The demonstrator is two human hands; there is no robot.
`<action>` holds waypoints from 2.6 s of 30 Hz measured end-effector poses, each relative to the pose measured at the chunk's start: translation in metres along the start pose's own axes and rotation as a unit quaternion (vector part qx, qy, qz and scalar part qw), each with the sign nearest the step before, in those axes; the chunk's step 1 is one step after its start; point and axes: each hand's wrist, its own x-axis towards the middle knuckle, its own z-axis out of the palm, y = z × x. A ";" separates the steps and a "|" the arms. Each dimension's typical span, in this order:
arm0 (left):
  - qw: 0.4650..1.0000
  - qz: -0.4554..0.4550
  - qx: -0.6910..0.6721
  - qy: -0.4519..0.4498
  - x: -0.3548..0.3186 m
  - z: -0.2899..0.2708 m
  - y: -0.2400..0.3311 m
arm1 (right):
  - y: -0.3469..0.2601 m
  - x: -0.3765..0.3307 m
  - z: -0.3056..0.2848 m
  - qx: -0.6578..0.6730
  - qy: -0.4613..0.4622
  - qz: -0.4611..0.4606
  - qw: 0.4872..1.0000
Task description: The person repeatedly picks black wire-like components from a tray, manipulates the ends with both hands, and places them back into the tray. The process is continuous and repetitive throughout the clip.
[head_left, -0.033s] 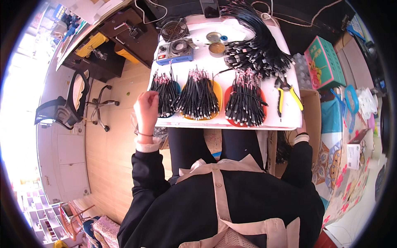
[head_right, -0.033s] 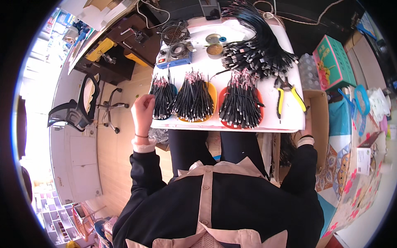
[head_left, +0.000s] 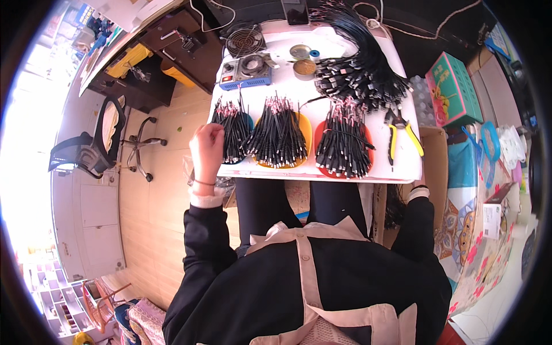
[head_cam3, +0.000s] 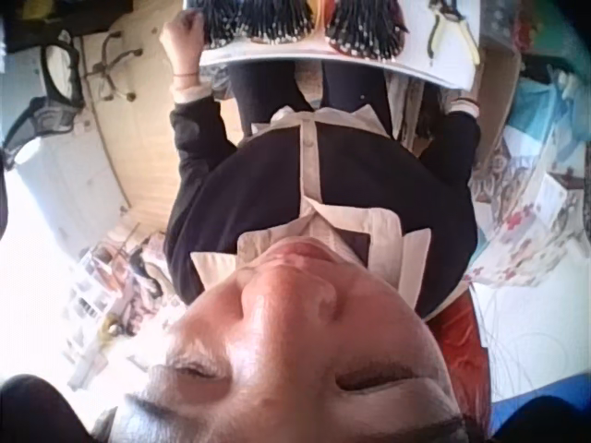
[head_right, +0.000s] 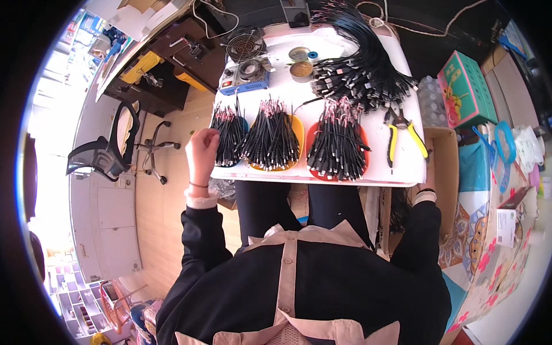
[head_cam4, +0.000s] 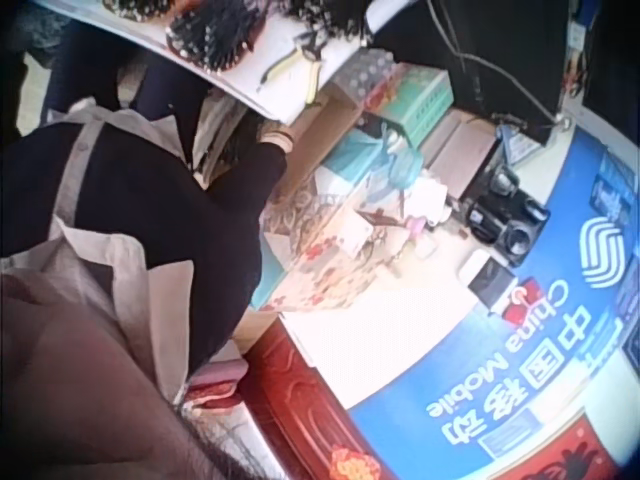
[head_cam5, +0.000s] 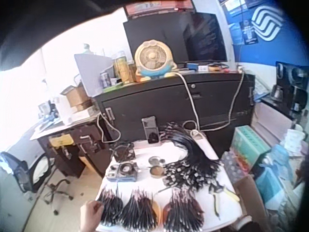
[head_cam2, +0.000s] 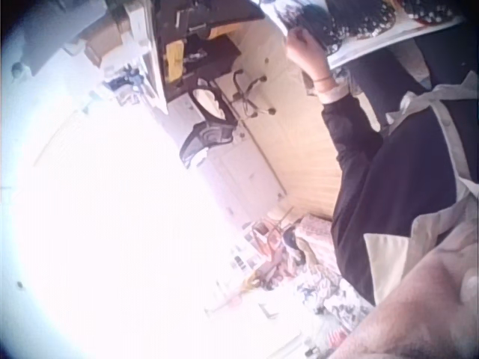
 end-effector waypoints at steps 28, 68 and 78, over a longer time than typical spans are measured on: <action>0.989 0.126 0.050 0.065 0.045 -0.002 -0.012 | -0.391 -0.120 0.196 -0.057 -0.311 -0.226 0.921; 0.696 -0.113 -0.675 -0.217 -0.086 -0.027 0.155 | -0.446 -0.254 0.205 0.075 -0.275 -0.269 0.920; 0.678 -0.144 -0.680 -0.240 -0.090 -0.027 0.156 | -0.455 -0.249 0.193 0.226 -0.346 -0.191 0.890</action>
